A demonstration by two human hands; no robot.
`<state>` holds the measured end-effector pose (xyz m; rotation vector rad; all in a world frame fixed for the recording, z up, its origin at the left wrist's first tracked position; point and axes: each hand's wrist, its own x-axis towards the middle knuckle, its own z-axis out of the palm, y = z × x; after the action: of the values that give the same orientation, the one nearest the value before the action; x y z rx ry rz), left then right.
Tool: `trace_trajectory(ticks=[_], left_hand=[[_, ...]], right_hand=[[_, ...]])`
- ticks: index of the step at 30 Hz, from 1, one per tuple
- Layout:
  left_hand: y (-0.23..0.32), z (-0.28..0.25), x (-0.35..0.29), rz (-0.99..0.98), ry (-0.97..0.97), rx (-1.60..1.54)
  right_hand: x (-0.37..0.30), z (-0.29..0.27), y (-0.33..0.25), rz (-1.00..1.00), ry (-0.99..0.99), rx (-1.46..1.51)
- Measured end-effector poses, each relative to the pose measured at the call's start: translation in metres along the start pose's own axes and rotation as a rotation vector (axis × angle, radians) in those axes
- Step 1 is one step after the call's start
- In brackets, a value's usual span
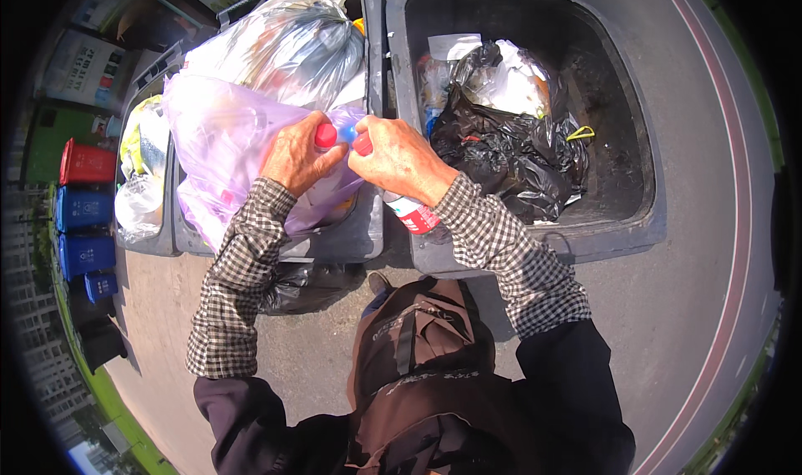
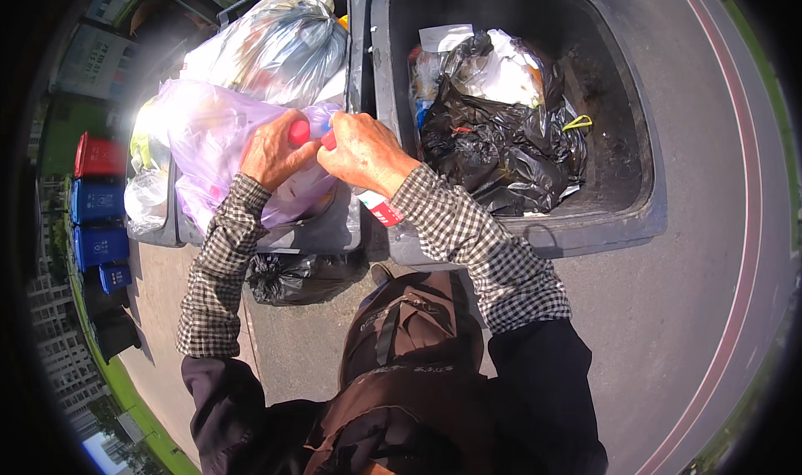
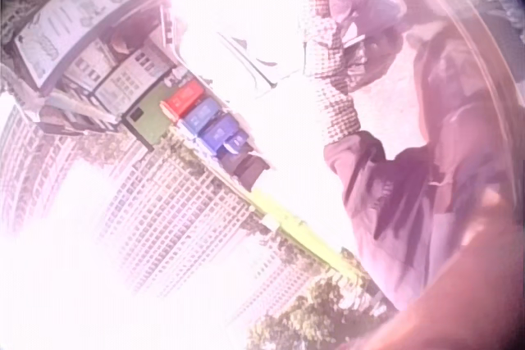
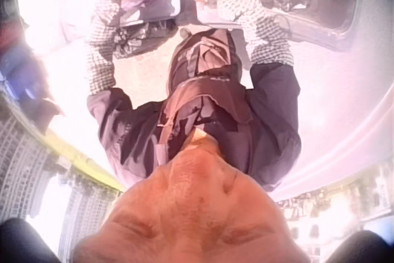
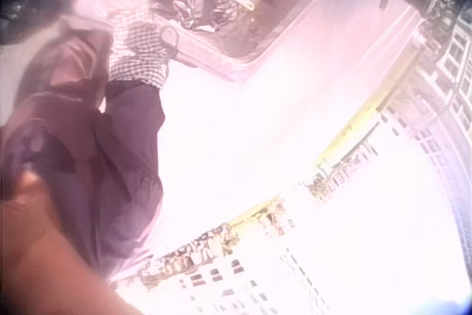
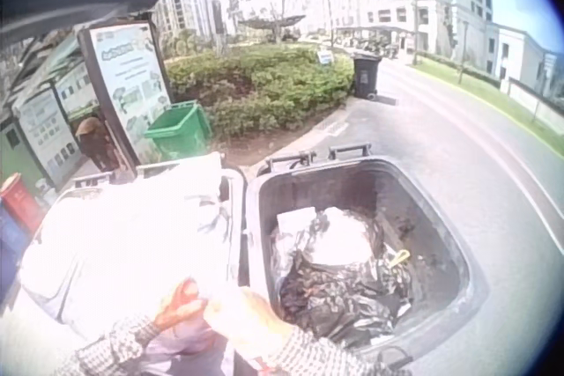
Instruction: The person sorts through trash bags in a large bin, picking out plastic bottles and containers. They remove bottles from a purple bag, crush them, and place them into a separate bag. The person also handles a clear plastic container and other recyclable items.
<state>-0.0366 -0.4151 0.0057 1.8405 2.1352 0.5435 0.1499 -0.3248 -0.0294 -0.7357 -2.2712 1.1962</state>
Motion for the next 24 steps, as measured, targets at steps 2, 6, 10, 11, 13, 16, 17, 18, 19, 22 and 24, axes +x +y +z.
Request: trace_trajectory(ticks=[2, 6, 10, 11, 13, 16, 17, 18, 19, 22, 24], left_hand=[[0.014, 0.001, -0.002, 0.162, 0.05, 0.139], [0.003, -0.002, -0.013, 0.275, 0.135, 0.385], [0.006, -0.024, -0.026, 0.185, 0.301, 0.404], [0.01, -0.032, -0.027, 0.135, 0.379, 0.361], [0.022, -0.049, -0.023, 0.036, 0.536, 0.29], [0.03, -0.068, -0.018, 0.015, 0.688, -0.027], [0.028, -0.07, -0.014, 0.065, 0.734, -0.153], [0.031, -0.069, -0.01, 0.055, 0.739, -0.179], [0.034, -0.065, -0.007, 0.068, 0.733, -0.196], [0.054, -0.053, 0.004, 0.103, 0.704, -0.216], [0.063, -0.051, 0.011, 0.187, 0.606, -0.302]], right_hand=[[0.005, 0.001, 0.013, 0.051, -0.013, -0.007], [0.003, 0.0, 0.024, 0.134, -0.142, 0.355], [-0.001, 0.005, 0.045, 0.114, -0.248, 0.801], [-0.003, 0.005, 0.05, 0.108, -0.247, 0.93], [-0.009, -0.012, 0.053, 0.24, -0.146, 1.024], [-0.015, -0.033, 0.045, 0.324, -0.148, 1.076], [-0.014, -0.035, 0.04, 0.375, -0.164, 1.119], [-0.013, -0.037, 0.036, 0.359, -0.176, 1.05], [-0.01, -0.039, 0.031, 0.324, -0.185, 1.069], [0.0, -0.051, 0.015, 0.237, -0.186, 0.996], [-0.004, -0.052, 0.027, 0.361, -0.29, 1.173]])
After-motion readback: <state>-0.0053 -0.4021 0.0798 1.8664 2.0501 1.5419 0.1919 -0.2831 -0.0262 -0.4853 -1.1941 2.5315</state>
